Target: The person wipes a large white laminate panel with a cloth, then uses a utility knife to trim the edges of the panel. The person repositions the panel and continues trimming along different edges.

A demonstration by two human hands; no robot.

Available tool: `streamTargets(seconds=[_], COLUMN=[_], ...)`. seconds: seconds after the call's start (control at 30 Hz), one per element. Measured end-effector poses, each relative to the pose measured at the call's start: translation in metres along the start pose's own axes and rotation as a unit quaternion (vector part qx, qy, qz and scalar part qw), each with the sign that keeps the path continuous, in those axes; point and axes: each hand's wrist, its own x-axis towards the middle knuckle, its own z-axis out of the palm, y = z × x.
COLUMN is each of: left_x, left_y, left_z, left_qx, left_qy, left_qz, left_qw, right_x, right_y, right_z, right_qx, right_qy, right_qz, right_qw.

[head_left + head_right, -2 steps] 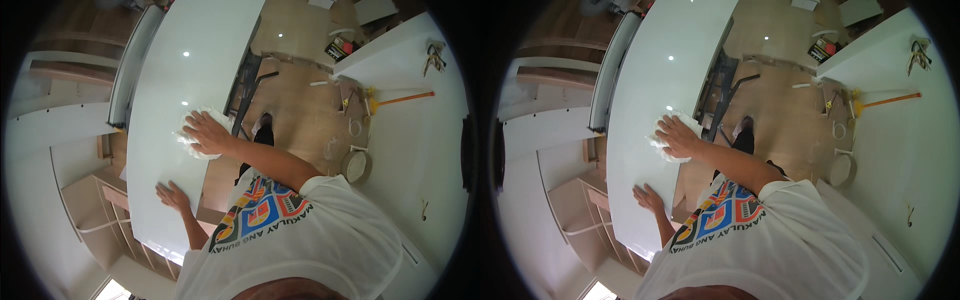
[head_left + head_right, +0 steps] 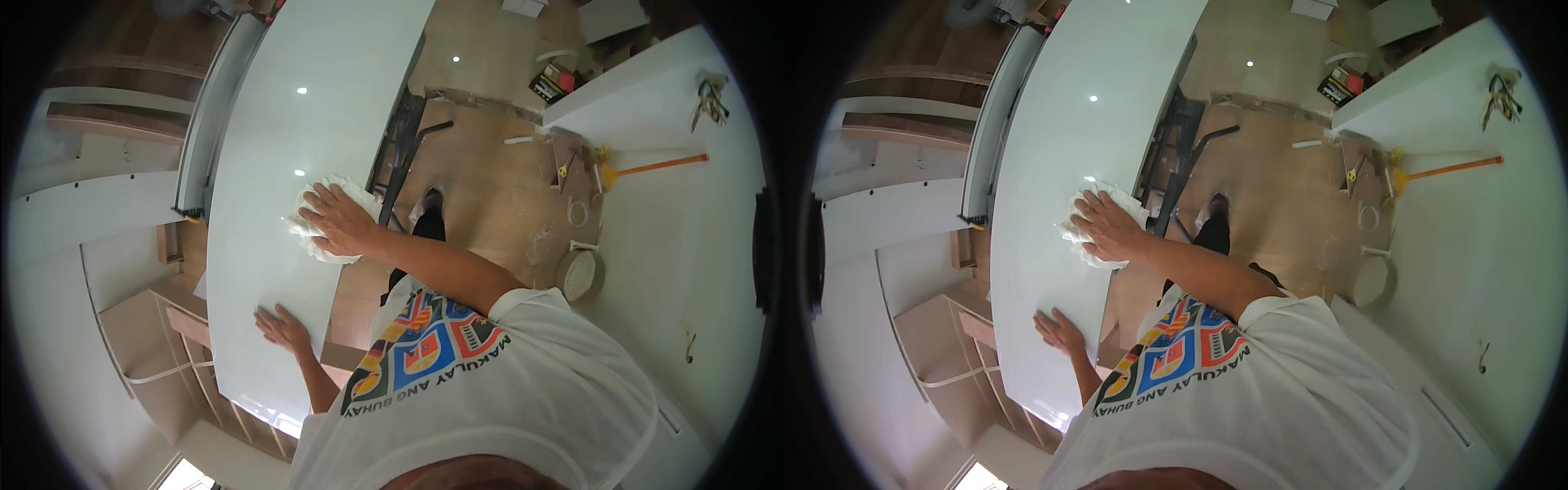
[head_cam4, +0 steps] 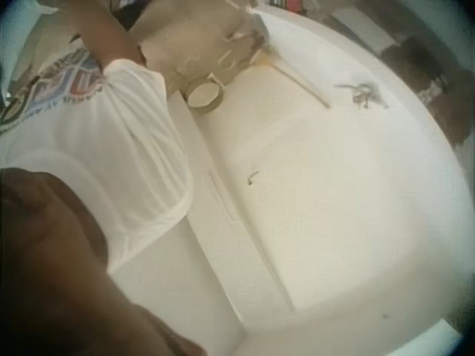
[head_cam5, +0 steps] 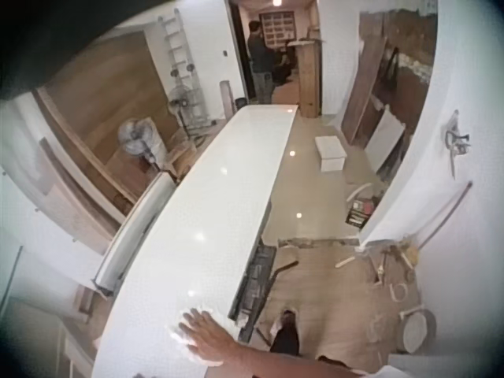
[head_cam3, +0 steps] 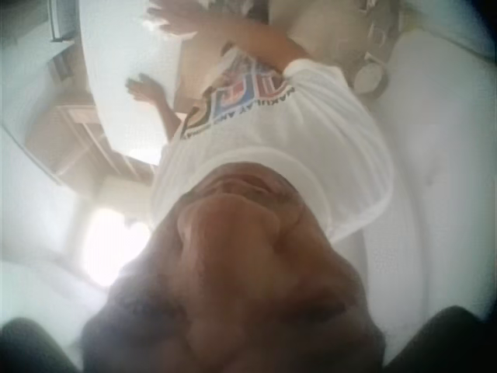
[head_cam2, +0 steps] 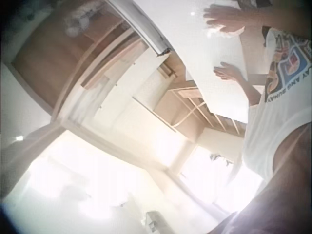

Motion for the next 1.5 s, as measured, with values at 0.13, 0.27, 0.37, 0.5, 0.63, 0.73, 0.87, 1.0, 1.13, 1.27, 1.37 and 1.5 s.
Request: streamTargets(seconds=[0.13, 0.27, 0.37, 0.5, 0.63, 0.73, 0.87, 1.0, 1.13, 1.27, 1.37, 1.5], left_x=[0.017, 0.055, 0.076, 0.099, 0.113, 0.127, 0.131, 0.129, 0.134, 0.137, 0.138, 0.116], left_y=[0.042, 0.108, 0.268, 0.473, 0.626, 0.701, 0.710, 0.712, 0.693, 0.695, 0.708, 0.724], left_z=[0.024, 0.047, 0.058, 0.075, 0.079, 0.080, 0.089, 0.088, 0.105, 0.115, 0.098, 0.108], left_qx=[0.000, 0.048, 0.022, -0.062, -0.066, -0.067, -0.077, -0.106, -0.142, -0.176, -0.198, -0.173], left_qy=[0.039, 0.064, 0.020, -0.038, -0.066, -0.048, -0.047, -0.027, 0.025, 0.114, 0.095, 0.094], left_qz=[-0.086, -0.101, 0.085, 0.240, 0.254, 0.183, 0.123, 0.115, 0.094, 0.084, 0.070, -0.016], left_qw=[0.995, 0.992, 0.996, 0.968, 0.963, 0.980, 0.988, 0.987, 0.985, 0.974, 0.973, 0.980], right_x=[0.034, 0.069, 0.082, 0.115, 0.139, 0.158, 0.188, 0.209, 0.228, 0.230, 0.237, 0.250], right_y=[0.086, 0.166, 0.257, 0.355, 0.422, 0.476, 0.572, 0.673, 0.736, 0.784, 0.776, 0.747], right_z=[-0.036, -0.087, -0.110, -0.164, -0.195, -0.214, -0.251, -0.298, -0.307, -0.308, -0.315, -0.338], right_qx=[-0.021, -0.046, -0.093, -0.129, -0.128, -0.126, -0.173, -0.234, -0.241, -0.214, -0.203, -0.222], right_qy=[0.030, 0.034, 0.150, 0.163, 0.156, 0.154, 0.117, 0.120, 0.222, 0.217, 0.190, 0.090], right_qz=[0.032, 0.101, 0.155, 0.176, 0.208, 0.226, 0.253, 0.222, 0.072, 0.027, 0.068, 0.075], right_qw=[0.999, 0.993, 0.972, 0.962, 0.957, 0.954, 0.945, 0.939, 0.942, 0.952, 0.958, 0.968])
